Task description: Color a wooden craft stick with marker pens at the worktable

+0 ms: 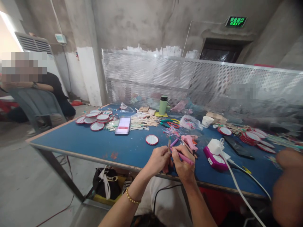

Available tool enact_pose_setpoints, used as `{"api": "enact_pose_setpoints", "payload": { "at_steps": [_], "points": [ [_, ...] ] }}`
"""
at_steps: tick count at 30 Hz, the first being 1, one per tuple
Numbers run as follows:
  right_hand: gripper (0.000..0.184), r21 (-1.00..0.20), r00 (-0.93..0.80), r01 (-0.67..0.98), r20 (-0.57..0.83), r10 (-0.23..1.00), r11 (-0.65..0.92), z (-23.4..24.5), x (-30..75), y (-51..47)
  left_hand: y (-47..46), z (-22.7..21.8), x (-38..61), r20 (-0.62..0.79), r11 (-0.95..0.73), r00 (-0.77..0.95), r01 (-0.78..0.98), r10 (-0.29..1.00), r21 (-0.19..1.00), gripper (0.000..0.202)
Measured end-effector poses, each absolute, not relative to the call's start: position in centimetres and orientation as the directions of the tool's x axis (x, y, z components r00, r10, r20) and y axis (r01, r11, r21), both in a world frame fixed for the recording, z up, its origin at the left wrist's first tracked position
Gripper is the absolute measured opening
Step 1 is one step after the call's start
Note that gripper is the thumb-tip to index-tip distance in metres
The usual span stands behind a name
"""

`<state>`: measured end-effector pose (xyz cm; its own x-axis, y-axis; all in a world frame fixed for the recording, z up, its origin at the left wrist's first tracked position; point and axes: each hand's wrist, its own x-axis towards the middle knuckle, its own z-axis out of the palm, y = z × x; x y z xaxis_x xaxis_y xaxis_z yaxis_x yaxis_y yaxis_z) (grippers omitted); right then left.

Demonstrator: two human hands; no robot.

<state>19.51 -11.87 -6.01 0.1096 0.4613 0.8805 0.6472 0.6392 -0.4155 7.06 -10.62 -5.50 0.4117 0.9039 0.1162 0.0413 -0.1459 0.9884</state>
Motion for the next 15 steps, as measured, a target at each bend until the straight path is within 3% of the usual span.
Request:
{"api": "enact_pose_setpoints", "payload": {
  "at_steps": [15],
  "points": [
    [0.025,-0.425,0.144,0.662,0.88,0.452,0.617,-6.03,19.52,-11.98,-10.67,-5.41,7.03,0.113,-0.132,0.412,0.018,0.904,0.991,0.026]
  ]
}}
